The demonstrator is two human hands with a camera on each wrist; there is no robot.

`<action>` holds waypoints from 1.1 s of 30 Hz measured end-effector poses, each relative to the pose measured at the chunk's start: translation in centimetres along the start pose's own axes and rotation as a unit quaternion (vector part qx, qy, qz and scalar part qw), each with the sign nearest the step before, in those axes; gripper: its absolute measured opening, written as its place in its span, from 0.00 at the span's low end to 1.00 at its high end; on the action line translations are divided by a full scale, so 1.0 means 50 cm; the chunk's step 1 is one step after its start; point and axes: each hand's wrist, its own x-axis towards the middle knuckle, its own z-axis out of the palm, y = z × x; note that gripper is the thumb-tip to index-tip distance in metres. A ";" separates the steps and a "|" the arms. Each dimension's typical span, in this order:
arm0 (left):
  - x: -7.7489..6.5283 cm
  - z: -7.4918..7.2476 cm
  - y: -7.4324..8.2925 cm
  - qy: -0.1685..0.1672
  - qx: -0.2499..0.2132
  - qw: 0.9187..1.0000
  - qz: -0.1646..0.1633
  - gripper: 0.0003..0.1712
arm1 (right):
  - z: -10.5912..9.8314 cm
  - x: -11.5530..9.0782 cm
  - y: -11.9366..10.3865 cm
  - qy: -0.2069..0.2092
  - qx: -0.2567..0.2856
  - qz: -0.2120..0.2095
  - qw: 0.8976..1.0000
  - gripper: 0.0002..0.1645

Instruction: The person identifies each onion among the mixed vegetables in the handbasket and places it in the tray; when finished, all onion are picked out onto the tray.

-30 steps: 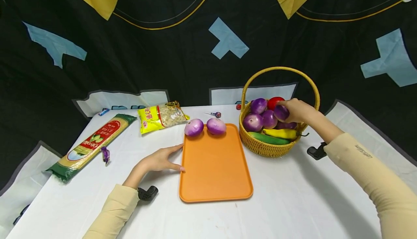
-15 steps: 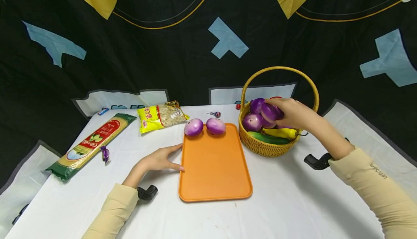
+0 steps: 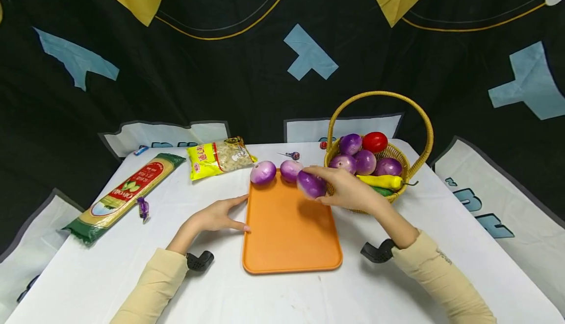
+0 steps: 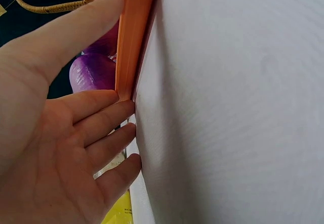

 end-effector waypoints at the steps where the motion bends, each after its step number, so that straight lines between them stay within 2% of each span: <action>1: 0.000 0.000 0.000 0.000 0.001 1.000 0.000 0.57 | 0.014 0.010 -0.003 -0.009 0.004 -0.006 1.000 0.42; 6: 0.000 -0.001 0.001 0.004 0.003 1.000 0.000 0.57 | 0.074 0.065 -0.008 -0.048 0.020 -0.034 0.998 0.40; 10: -0.001 -0.002 0.003 0.004 0.004 1.000 0.001 0.57 | 0.106 0.104 -0.012 -0.059 0.028 -0.046 0.997 0.39; 18: 0.000 0.000 0.003 0.006 0.002 1.000 0.004 0.56 | 0.135 0.142 -0.021 -0.055 -0.033 -0.044 0.997 0.37; 24: 0.001 0.003 -0.002 0.008 0.005 1.000 0.005 0.57 | 0.121 0.133 -0.024 -0.039 -0.027 -0.042 0.998 0.36; 27: 0.001 0.003 -0.001 0.009 0.005 1.000 0.005 0.57 | 0.103 0.113 -0.023 -0.039 -0.015 -0.037 0.998 0.37; 33: 0.000 0.001 0.000 0.006 0.006 1.000 0.003 0.57 | 0.049 0.059 -0.007 -0.048 -0.015 0.002 0.999 0.37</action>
